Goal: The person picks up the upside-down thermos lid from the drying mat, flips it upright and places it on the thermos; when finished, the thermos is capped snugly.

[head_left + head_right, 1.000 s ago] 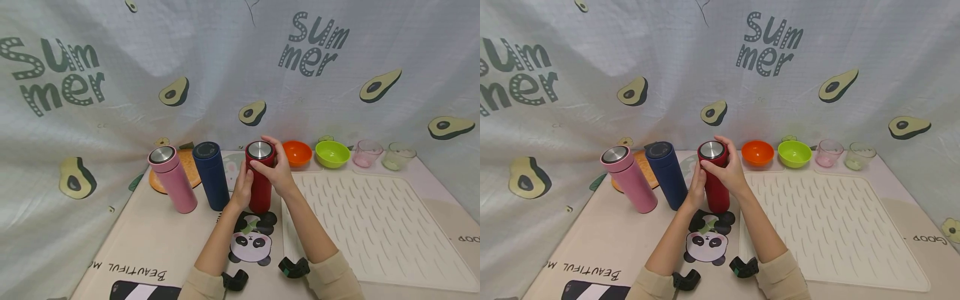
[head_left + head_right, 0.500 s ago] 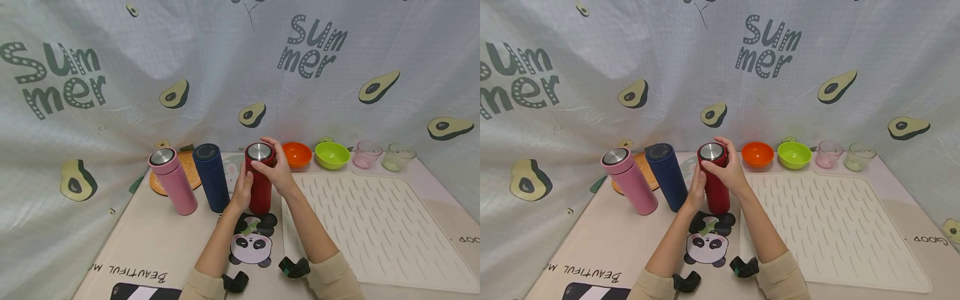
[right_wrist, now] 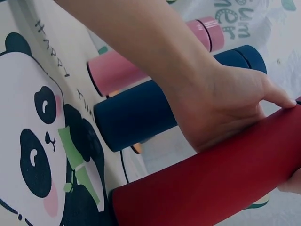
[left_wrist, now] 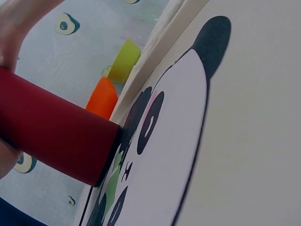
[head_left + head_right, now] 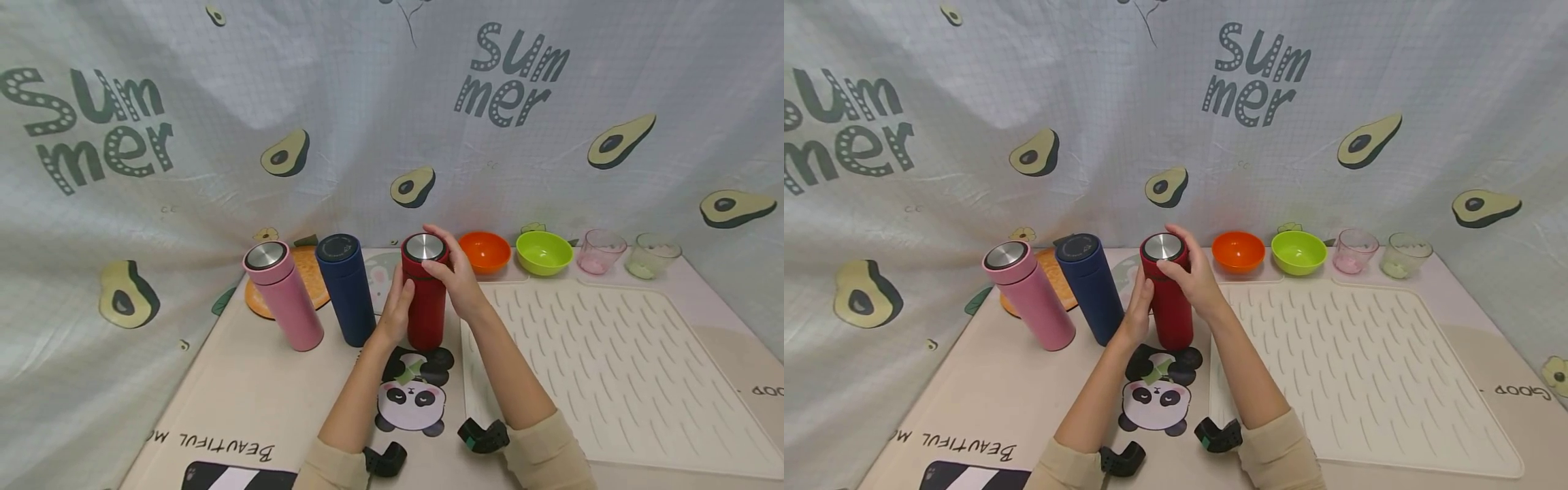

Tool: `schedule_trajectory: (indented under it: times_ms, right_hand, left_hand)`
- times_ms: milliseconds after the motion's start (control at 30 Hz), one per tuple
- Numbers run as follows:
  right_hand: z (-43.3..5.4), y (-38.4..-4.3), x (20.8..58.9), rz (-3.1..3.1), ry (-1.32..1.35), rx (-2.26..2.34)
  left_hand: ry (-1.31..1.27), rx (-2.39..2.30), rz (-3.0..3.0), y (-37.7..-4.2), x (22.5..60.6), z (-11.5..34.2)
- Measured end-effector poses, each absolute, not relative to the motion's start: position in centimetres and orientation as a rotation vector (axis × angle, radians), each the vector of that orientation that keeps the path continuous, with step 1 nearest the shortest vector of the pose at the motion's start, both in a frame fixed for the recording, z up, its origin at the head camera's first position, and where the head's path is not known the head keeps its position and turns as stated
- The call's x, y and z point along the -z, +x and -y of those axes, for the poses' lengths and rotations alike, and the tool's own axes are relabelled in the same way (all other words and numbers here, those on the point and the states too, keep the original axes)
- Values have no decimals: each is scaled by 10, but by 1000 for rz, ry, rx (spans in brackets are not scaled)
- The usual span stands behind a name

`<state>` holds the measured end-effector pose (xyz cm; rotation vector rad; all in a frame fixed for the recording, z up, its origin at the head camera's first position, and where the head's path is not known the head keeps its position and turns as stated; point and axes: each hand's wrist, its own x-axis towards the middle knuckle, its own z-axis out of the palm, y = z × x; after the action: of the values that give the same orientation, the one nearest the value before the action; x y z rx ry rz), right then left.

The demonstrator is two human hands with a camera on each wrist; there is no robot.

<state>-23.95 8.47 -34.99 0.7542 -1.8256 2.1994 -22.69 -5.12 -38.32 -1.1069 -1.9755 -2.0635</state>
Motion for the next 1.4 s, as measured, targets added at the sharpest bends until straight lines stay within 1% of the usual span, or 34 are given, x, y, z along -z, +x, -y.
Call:
schedule_trajectory:
  times_ms: [233, 500, 667, 933, 1400]
  right_hand:
    - [-87, -240, 348, 1835, 748, -2242]
    - [-91, -243, 343, 1843, 798, -2341]
    - [-91, -243, 340, 1862, 750, -2338]
    - [-93, -240, 341, 1899, 775, -2370]
    - [-95, -237, 341, 1974, 711, -2330]
  left_hand:
    - [-1087, 2081, 1969, -228, 383, 50]
    - [-1078, 2116, 1952, -247, 405, 49]
    - [-1101, 2127, 1923, -252, 408, 46]
    - [-1073, 2139, 1945, -250, 414, 49]
    - [-1044, 2237, 1994, -248, 410, 53]
